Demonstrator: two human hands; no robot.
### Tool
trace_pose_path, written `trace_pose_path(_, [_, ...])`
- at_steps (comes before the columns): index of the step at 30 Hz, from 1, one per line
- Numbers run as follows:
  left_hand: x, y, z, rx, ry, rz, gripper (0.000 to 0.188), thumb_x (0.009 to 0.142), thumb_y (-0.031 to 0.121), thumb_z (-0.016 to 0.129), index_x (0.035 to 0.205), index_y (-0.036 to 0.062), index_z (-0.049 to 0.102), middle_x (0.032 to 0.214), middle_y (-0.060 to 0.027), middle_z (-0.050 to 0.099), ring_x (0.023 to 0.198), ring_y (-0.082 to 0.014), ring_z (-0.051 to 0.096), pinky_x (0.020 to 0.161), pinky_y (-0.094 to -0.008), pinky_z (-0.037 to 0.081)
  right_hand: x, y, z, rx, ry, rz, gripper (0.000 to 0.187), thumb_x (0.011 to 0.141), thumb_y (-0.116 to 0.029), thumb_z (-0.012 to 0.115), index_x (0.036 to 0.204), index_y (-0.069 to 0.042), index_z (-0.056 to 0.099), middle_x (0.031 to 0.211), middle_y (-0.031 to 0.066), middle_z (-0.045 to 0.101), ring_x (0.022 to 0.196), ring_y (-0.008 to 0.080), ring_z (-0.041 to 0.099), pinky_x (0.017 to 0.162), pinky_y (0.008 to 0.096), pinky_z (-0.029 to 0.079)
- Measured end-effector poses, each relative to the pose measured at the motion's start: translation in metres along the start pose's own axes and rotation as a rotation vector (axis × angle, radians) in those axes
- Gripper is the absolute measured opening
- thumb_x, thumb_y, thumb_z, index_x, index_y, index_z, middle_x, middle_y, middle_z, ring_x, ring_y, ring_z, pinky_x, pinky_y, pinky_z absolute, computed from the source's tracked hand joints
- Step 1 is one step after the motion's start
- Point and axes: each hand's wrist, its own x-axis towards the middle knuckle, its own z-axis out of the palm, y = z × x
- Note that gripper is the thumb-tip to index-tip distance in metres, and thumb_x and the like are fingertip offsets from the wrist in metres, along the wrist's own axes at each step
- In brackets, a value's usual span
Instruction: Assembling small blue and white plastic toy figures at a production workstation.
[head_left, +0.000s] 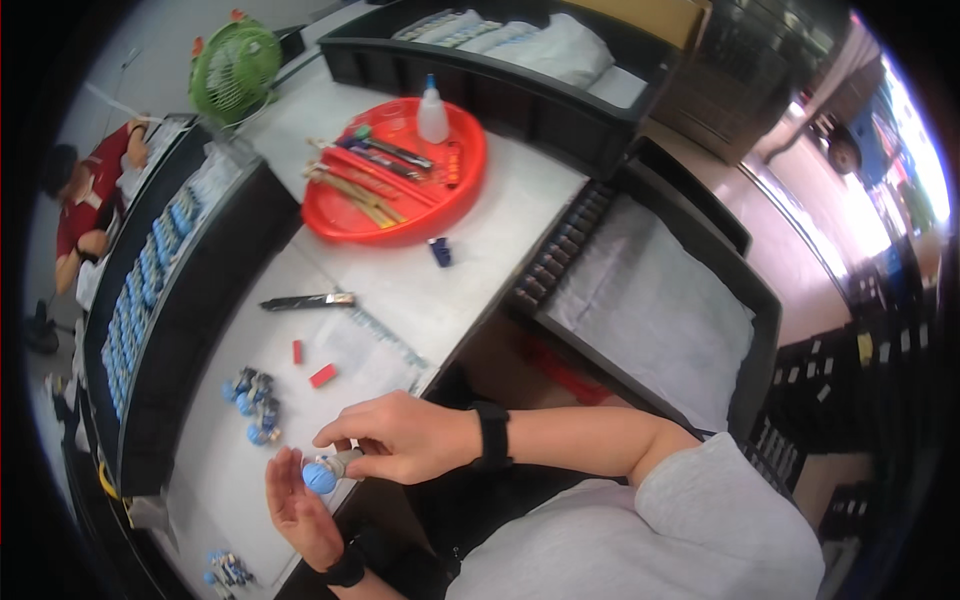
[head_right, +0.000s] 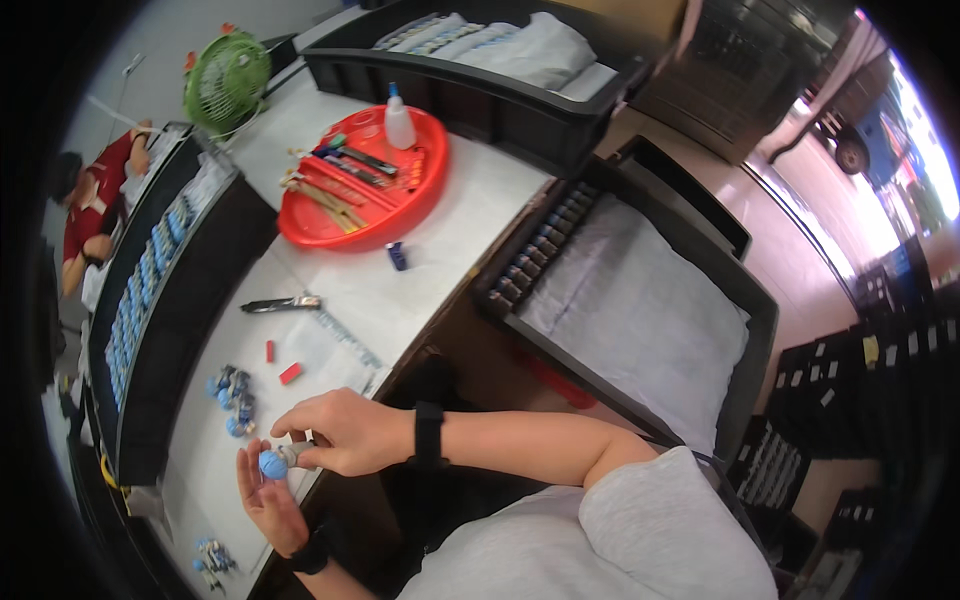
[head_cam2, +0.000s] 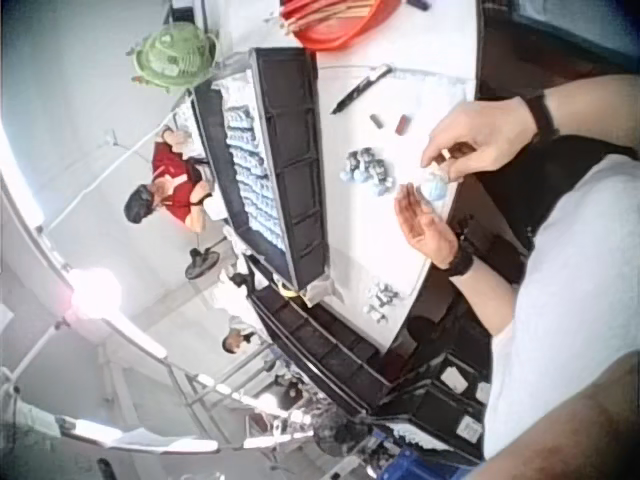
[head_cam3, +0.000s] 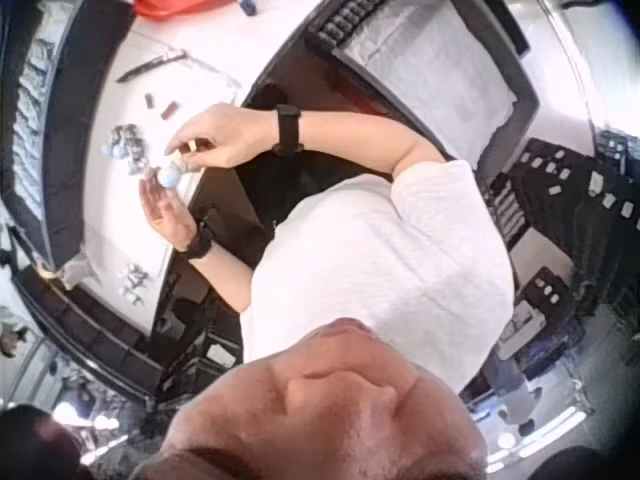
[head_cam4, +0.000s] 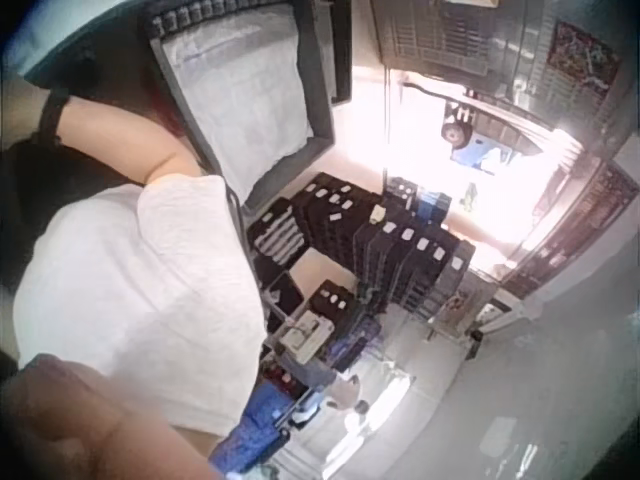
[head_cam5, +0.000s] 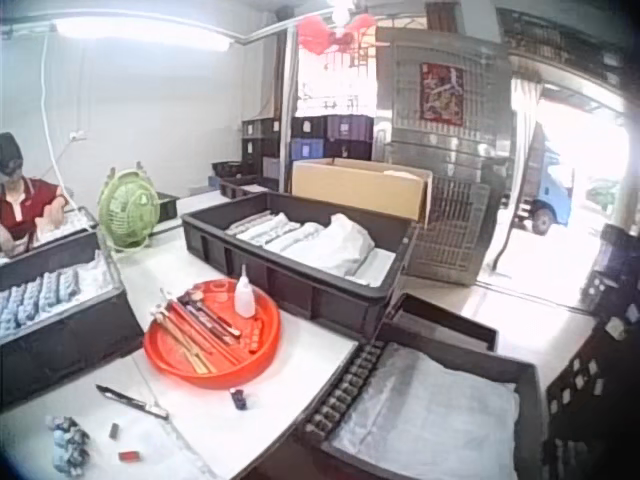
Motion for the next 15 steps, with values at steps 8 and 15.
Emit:
trace_pose_path(8, [-0.002, -0.004, -0.018, 0.069, 0.015, -0.142, 0.046, 0.092, 0.016, 0.048, 0.130, -0.0040, 0.032, 0.129, -0.0193, 0.042, 0.120, -0.0287, 0.042, 0.105, -0.0405, 0.030, -0.137, 0.010, -0.201, -0.205, 1.043, 0.127, 0.023, 0.082, -0.003, 0.061, 0.105, 0.000, 0.058, 0.087, 0.0055, 0.059, 0.073, 0.0110, 0.060, 0.061, 0.0205, 0.049])
trace_pose_path(15, [-0.001, -0.002, -0.018, 0.108, 0.043, -0.150, 0.042, 0.093, 0.013, 0.046, 0.130, -0.0042, 0.034, 0.128, -0.0185, 0.043, 0.118, -0.0277, 0.043, 0.105, -0.0398, 0.030, -0.238, 0.093, -0.226, -0.620, 0.644, 0.924, 0.030, 0.062, -0.013, 0.069, 0.086, 0.001, 0.058, 0.076, 0.0117, 0.062, 0.067, 0.0190, 0.062, 0.061, 0.0314, 0.049])
